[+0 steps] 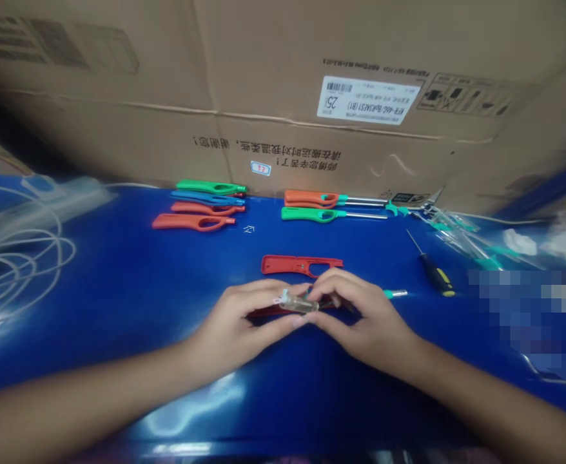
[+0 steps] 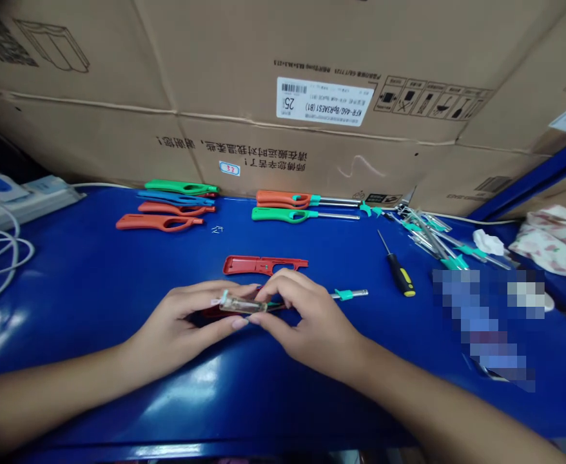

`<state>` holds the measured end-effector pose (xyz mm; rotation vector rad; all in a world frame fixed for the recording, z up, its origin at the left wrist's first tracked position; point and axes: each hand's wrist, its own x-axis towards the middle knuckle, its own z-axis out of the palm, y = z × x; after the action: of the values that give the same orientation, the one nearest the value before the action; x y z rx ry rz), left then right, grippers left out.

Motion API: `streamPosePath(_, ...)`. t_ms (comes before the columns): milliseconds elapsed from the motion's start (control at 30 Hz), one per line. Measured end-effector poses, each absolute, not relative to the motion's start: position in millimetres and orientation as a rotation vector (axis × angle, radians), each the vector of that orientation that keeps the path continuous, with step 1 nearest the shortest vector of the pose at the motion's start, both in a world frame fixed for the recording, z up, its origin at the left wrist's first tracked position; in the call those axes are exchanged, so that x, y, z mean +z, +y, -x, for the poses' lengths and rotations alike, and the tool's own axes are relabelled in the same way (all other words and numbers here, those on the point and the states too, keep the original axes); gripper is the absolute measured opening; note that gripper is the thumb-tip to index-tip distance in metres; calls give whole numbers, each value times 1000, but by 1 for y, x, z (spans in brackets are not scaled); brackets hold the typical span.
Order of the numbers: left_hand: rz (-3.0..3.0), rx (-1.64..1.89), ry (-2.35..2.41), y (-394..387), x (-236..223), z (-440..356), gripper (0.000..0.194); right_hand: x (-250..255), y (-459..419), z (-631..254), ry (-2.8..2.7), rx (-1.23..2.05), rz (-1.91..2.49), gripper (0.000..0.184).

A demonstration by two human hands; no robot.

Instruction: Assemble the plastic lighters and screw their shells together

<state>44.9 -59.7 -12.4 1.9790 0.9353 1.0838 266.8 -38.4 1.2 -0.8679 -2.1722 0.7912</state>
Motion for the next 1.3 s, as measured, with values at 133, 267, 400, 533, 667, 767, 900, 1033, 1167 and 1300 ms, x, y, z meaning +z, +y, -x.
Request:
streamPosePath(133,-2002,1101,934,-55,-13,-44,20,0,-34,-273,-2365,742,874,15)
streamPosePath(267,-2083,1064,1010,-51,-8,-38,12,2,-31,-280,-2603,546,908,19)
streamPosePath(400,-2223,1008,1019,-47,-3,-30,8,-1,-29,-283,-2767,344,840,19)
streamPosePath(533,-2359,861,993,-43,-5,-27,20,-3,-26,-286,-2738,320,811,20)
streamPosePath(667,-2384,825,965,-42,-10,-27,28,0,-27,-286,-2567,652,847,10)
streamPosePath(767,-2344,847,1026,-43,-11,-27,28,2,-28,-285,-2370,881,944,5)
streamPosePath(900,-2122,855,1115,-48,-3,-30,25,1,-26,-285,-2214,1030,1048,6)
streamPosePath(1033,-1542,625,1061,-57,9,-37,30,-2,-23,-285,-2141,1167,1085,8)
streamPosePath(1167,-1392,506,1021,-60,10,-39,34,-2,-23,-284,-2099,1223,1106,12)
streamPosePath(1300,-1714,574,1107,-56,5,-35,30,-1,-22,-283,-2058,1288,1135,16)
